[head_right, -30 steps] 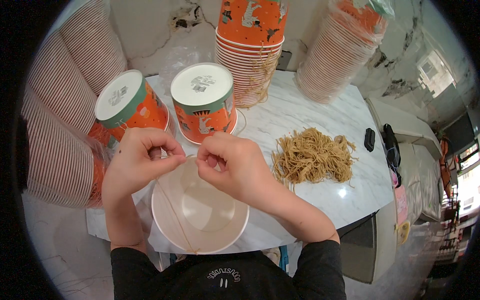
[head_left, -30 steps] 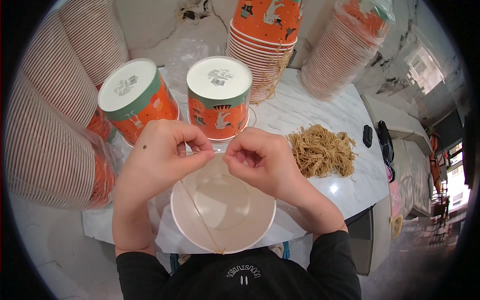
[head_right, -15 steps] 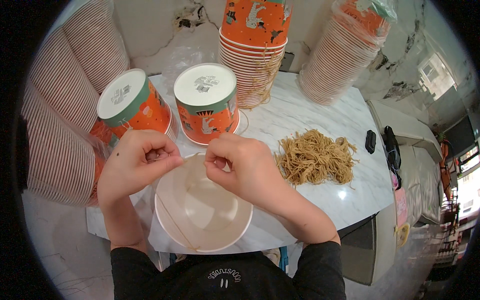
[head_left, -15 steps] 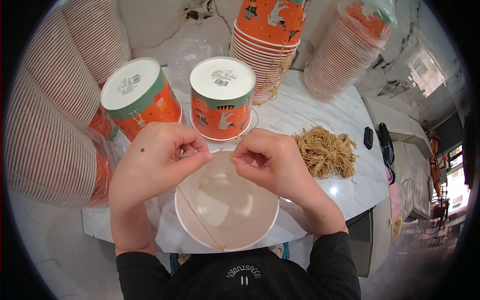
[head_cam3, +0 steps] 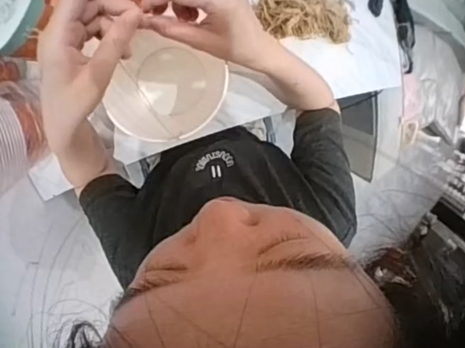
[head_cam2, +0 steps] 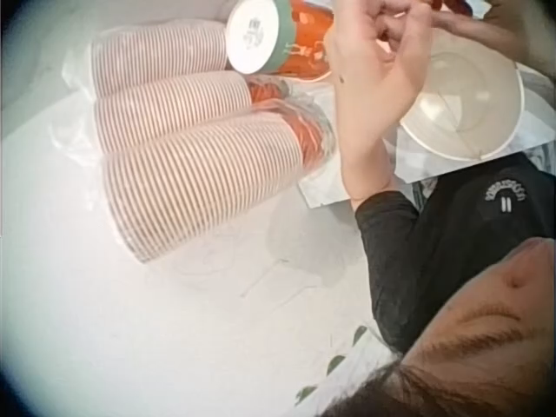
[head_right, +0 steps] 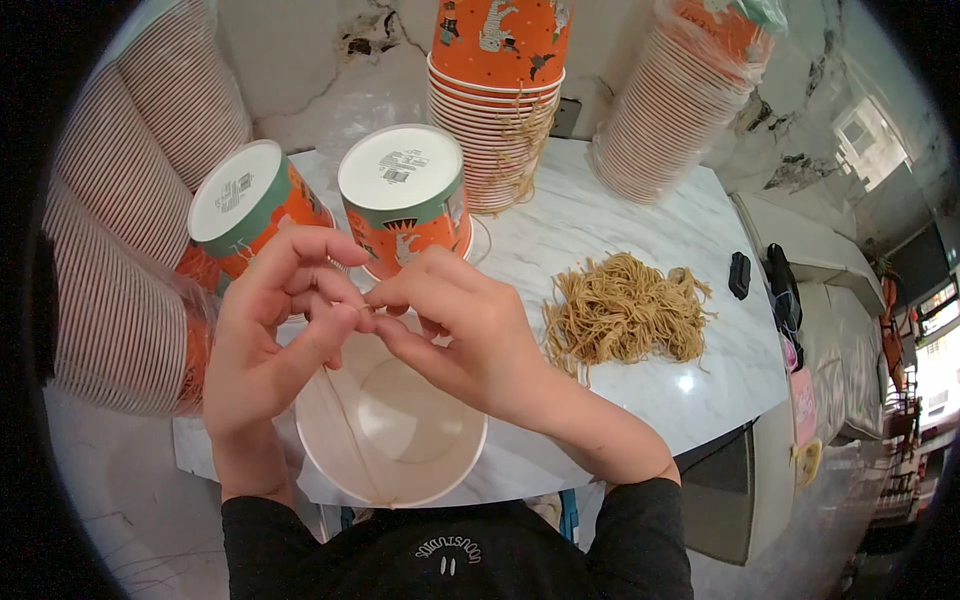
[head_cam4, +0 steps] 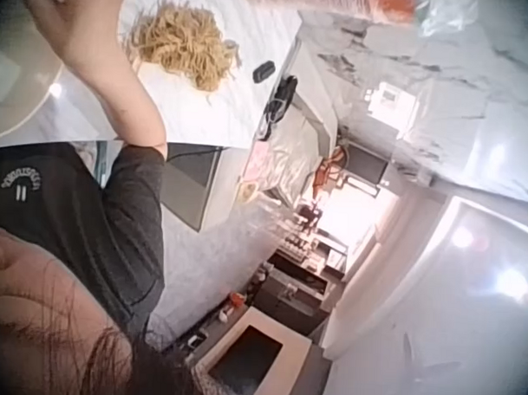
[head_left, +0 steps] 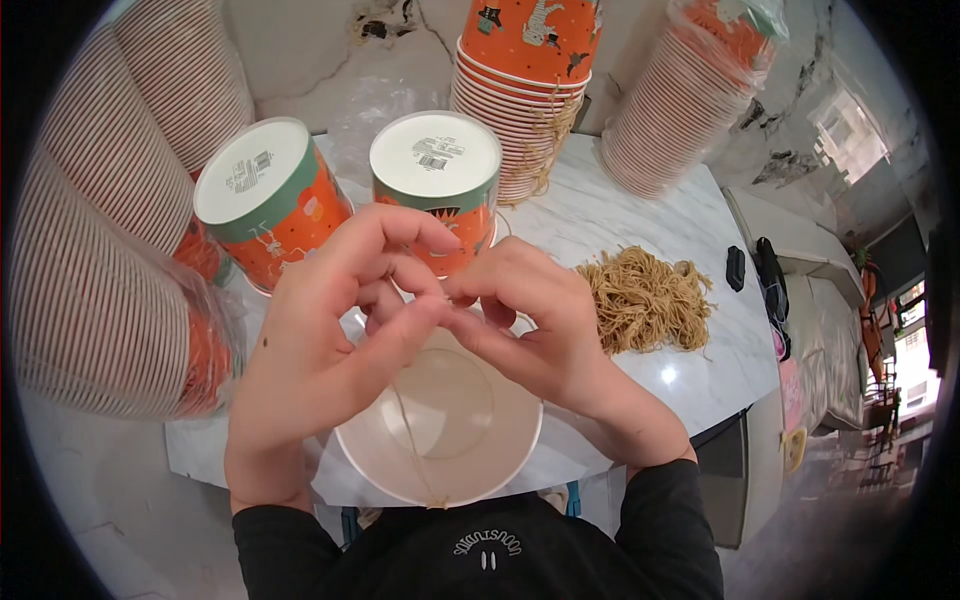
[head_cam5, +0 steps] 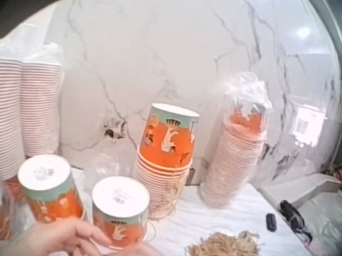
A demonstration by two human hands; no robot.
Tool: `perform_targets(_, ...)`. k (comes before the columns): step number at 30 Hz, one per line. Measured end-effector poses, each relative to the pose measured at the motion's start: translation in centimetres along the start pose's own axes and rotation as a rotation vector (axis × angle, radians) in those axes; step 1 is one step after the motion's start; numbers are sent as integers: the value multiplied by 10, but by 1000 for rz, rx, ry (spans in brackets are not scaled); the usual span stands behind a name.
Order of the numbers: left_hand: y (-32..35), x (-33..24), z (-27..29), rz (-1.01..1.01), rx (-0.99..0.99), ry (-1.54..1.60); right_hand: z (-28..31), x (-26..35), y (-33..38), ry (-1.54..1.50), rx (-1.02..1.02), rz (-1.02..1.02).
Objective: Threading and tying elastic cords through the holes of decorative paper buckets.
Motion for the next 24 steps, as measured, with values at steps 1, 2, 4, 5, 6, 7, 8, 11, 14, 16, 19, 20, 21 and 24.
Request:
perform_targets(1,2,-5,-4,2,-18,15,-1,1,1,-18,-23,27)
perform_targets(2,4,-7,-6,3,-35,29,-1,3,1,-36,-46,53)
perform_targets(4,8,-4,-8,-45,-8,20,0,5,2,-46,-60,50)
perform_targets(5,11,-5,-10,-93,19,11,2,6,2,-55,-72,46)
perform_targets(6,15,-9,-9,-125,-30,14,3,7,1,-58,-72,46)
perform_targets(7,15,-8,-9,-123,-33,13,5,8,-1,-17,-54,54)
perform_targets(8,16,-8,-6,-133,-63,67,5,9,-1,24,-36,63)
perform_targets(11,17,-10,-5,-155,-131,224,4,8,2,163,19,73)
perform_targets(14,25,-13,5,-220,-192,323,-6,-8,7,283,140,-18)
perform_targets(16,26,-14,7,-278,-190,334,-5,-15,9,235,125,-101)
perform_targets(19,37,-22,7,-392,-180,317,6,-5,4,269,152,-190)
perform_targets(20,41,-26,5,-420,-107,293,11,0,3,289,155,-221)
perform_targets(21,38,-28,-1,-454,-8,286,21,-2,8,327,202,-260)
perform_targets(24,38,-18,-8,-432,331,-49,48,-13,15,256,365,-280)
Point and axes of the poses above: each hand's wrist, its own y-axis away from the middle knuckle, its own z-axis out of the back of the hand, x = y × z, the point moved 7 cm from there along -y, towards the middle knuckle, and after that the axes turned 15 degrees about z, right-handed, at the moved point
